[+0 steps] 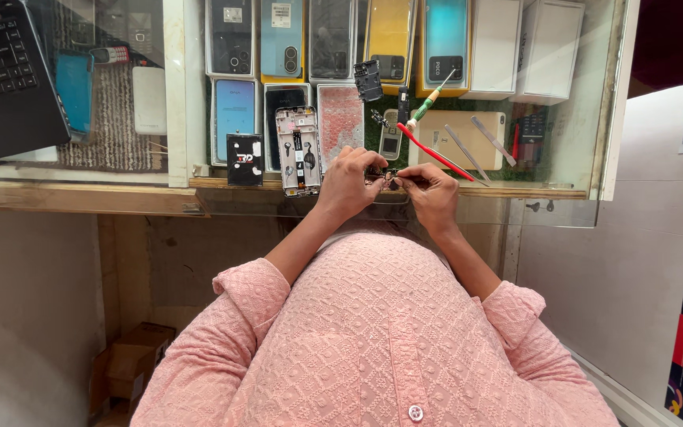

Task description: The person uses a heat gun and tweezers to remove a small component from a circuit board. They then flip the board and inspect it with a multimeter probe.

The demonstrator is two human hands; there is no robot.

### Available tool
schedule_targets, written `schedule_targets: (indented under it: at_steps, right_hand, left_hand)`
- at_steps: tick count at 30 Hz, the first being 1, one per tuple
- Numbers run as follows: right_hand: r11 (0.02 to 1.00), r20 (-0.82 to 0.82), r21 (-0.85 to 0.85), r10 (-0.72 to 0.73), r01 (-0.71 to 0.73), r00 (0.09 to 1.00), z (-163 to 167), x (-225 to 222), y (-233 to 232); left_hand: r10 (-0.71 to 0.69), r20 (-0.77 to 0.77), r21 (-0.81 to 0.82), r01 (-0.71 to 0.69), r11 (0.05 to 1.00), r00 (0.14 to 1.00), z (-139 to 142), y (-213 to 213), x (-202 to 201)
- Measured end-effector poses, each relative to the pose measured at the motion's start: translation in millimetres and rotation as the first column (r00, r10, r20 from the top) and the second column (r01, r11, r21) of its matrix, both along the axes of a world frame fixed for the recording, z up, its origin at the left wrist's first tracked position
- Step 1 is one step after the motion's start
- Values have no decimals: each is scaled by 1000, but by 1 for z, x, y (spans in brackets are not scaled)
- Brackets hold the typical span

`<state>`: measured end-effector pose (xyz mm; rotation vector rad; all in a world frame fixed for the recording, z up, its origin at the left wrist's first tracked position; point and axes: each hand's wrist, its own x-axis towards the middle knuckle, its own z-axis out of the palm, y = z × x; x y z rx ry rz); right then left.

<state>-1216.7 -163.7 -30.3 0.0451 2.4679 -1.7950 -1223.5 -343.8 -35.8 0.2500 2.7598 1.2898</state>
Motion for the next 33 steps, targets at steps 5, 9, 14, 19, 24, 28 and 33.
schedule_targets:
  at_steps: [5, 9, 14, 19, 24, 28, 33]
  right_hand:
    - [1000, -124, 11, 23, -22, 992, 4, 4, 0]
    - [1000, -55, -23, 9, -10, 998, 4, 4, 2]
    - [1000, 53, 17, -10, 9, 999, 1, 3, 2]
    - [999, 58, 50, 6, -9, 998, 2, 3, 2]
    - [1000, 32, 10, 29, -29, 999, 4, 3, 2]
    - [999, 16, -30, 33, -32, 999, 3, 3, 1]
    - [998, 73, -51, 42, -38, 996, 1, 3, 2]
  left_hand:
    - [1, -1, -37, -1, 999, 1000, 2, 4, 3]
    - [-7, -5, -13, 7, 1000, 1000, 3, 4, 6]
    - [23, -13, -3, -23, 1000, 1000, 2, 7, 9]
    - [67, -26, 26, -66, 997, 997, 2, 11, 11]
    - [85, -22, 53, -83, 995, 996, 1, 12, 14]
    - [86, -31, 61, -84, 995, 996, 3, 13, 15]
    - [105, -24, 56, -103, 993, 994, 1, 15, 17]
